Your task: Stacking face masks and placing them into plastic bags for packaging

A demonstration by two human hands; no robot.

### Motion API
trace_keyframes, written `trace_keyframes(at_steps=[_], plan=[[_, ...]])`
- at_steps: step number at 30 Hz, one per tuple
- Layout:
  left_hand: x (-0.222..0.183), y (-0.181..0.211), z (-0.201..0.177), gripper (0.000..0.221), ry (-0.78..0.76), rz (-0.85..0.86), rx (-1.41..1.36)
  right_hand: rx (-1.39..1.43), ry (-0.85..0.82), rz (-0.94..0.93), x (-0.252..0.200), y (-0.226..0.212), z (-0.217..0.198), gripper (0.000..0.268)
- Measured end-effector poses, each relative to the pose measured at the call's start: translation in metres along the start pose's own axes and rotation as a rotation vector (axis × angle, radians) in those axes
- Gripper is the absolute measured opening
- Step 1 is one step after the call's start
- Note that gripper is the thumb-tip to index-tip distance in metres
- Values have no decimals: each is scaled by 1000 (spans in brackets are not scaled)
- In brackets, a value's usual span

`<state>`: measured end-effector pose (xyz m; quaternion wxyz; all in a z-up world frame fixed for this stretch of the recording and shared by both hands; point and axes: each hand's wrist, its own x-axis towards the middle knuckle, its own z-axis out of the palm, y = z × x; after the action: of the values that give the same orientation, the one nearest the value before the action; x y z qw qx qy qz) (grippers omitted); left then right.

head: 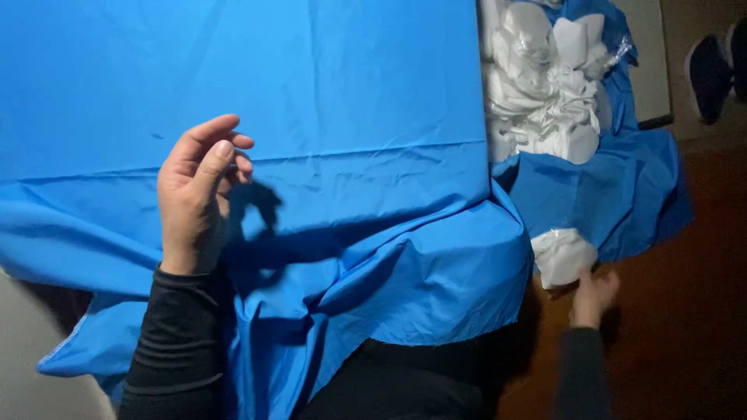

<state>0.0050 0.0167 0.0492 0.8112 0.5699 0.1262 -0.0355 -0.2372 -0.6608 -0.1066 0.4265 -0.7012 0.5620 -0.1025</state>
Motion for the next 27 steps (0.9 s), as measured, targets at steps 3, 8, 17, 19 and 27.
trace_keyframes(at_steps=[3,8,17,19,27], plan=[[0,0,2,36,13,2,35,-19,84,-675,54,-6,16,53],[5,-7,-5,35,57,44,29,-428,79,-666,46,-126,115,49],[12,-12,-12,38,134,49,42,-904,45,-816,134,-138,204,78],[14,-12,-10,38,136,44,41,-909,14,-744,129,-156,210,83],[18,-11,0,37,141,-5,140,-1070,-53,-450,132,-157,217,130]])
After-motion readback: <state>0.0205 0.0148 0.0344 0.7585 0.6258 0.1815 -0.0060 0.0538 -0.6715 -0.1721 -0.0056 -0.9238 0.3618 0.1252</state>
